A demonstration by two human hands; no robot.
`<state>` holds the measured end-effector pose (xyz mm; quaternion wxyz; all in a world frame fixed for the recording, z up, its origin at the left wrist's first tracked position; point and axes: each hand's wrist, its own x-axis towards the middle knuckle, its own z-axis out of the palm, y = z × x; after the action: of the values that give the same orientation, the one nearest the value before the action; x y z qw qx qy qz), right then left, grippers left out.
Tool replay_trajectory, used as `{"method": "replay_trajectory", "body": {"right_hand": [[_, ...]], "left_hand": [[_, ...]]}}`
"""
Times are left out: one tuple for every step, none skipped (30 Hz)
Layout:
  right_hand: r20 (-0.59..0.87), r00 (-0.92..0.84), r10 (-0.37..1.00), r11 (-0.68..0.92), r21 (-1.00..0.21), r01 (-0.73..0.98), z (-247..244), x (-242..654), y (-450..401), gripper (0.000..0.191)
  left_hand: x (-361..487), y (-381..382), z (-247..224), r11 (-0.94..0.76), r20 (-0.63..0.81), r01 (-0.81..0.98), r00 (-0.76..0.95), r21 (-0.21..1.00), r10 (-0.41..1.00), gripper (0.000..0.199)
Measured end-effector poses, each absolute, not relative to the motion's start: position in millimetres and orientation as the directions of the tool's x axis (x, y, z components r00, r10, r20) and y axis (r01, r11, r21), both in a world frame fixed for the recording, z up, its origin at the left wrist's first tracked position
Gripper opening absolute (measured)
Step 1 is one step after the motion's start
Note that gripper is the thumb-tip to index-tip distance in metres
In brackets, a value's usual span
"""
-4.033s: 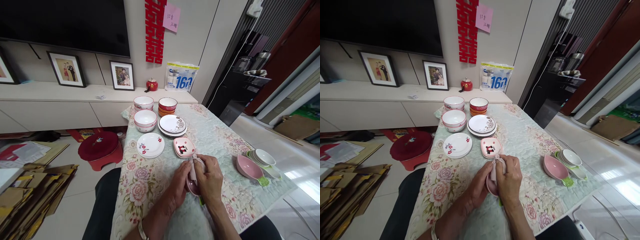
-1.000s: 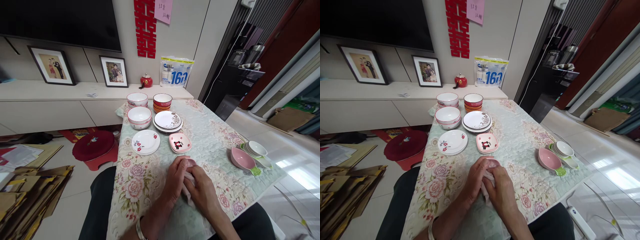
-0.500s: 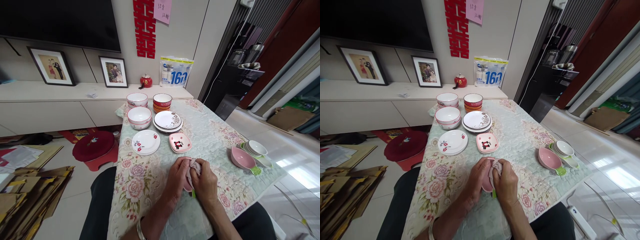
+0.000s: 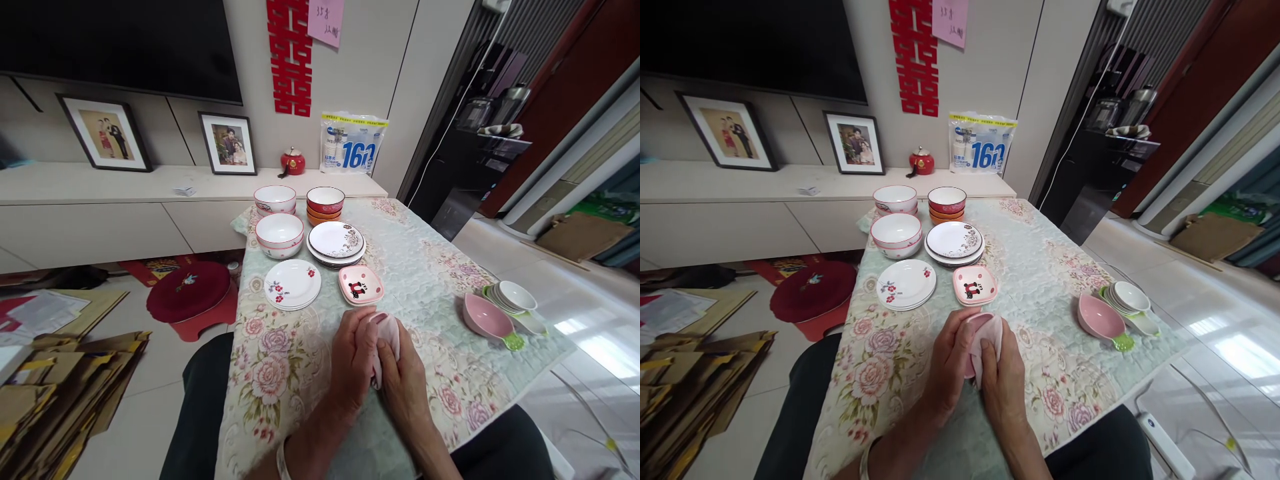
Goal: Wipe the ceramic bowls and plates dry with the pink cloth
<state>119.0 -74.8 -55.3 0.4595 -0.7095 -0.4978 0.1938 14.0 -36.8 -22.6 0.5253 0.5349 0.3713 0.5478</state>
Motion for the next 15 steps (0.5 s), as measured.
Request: {"method": "replay_trajectory", "body": {"right_hand": [[0.173, 0.429, 0.887, -0.074, -0.862, 0.501, -54, 119, -76, 0.047], [0.169, 0.427, 0.888, -0.061, -0.878, 0.475, -52, 121, -76, 0.047], [0.172, 0.428, 0.887, -0.047, -0.890, 0.454, -51, 123, -76, 0.046], [0.179, 0.438, 0.881, -0.036, -0.898, 0.439, -51, 126, -75, 0.046], [0.187, 0.455, 0.871, -0.029, -0.904, 0.426, -52, 129, -74, 0.044], [0.186, 0.477, 0.859, -0.026, -0.914, 0.405, -52, 132, -73, 0.042], [0.169, 0.501, 0.849, -0.027, -0.932, 0.361, -53, 135, -72, 0.040], [0.132, 0.519, 0.844, -0.026, -0.958, 0.287, -54, 136, -71, 0.038], [0.078, 0.528, 0.845, -0.024, -0.983, 0.183, -54, 137, -71, 0.038], [0.019, 0.525, 0.851, -0.019, -0.998, 0.067, -53, 136, -71, 0.038], [-0.034, 0.511, 0.859, -0.019, -0.999, -0.034, -52, 135, -72, 0.038], [-0.067, 0.492, 0.868, -0.021, -0.995, -0.097, -50, 132, -73, 0.038], [-0.073, 0.477, 0.876, -0.023, -0.994, -0.110, -49, 129, -75, 0.037], [-0.052, 0.470, 0.881, -0.018, -0.997, -0.078, -47, 125, -77, 0.037], [-0.019, 0.469, 0.883, -0.008, -1.000, -0.026, -46, 122, -79, 0.036]], "left_hand": [[14, -38, -21, -0.206, 0.230, -0.179, 0.125, 0.962, 0.965, 0.030], [14, -38, -20, -0.217, 0.243, -0.190, 0.126, 0.957, 0.962, 0.030], [14, -38, -19, -0.204, 0.234, -0.214, 0.126, 0.955, 0.964, 0.030], [15, -38, -19, -0.167, 0.203, -0.250, 0.127, 0.954, 0.971, 0.030], [16, -37, -19, -0.114, 0.158, -0.293, 0.131, 0.949, 0.979, 0.031], [17, -36, -21, -0.058, 0.109, -0.338, 0.135, 0.939, 0.985, 0.031], [18, -35, -22, -0.009, 0.067, -0.379, 0.138, 0.925, 0.988, 0.032], [19, -34, -25, 0.025, 0.035, -0.414, 0.138, 0.910, 0.990, 0.033], [19, -34, -27, 0.047, 0.014, -0.441, 0.134, 0.896, 0.991, 0.034], [19, -33, -29, 0.058, 0.002, -0.459, 0.129, 0.887, 0.992, 0.035], [19, -32, -31, 0.057, -0.001, -0.471, 0.118, 0.880, 0.993, 0.036], [18, -32, -33, 0.048, 0.000, -0.476, 0.101, 0.878, 0.995, 0.037], [17, -31, -34, 0.031, 0.005, -0.473, 0.075, 0.881, 0.997, 0.038], [16, -31, -34, 0.006, 0.016, -0.461, 0.042, 0.887, 0.999, 0.037], [15, -30, -34, -0.020, 0.028, -0.446, 0.010, 0.895, 1.000, 0.037]]}}
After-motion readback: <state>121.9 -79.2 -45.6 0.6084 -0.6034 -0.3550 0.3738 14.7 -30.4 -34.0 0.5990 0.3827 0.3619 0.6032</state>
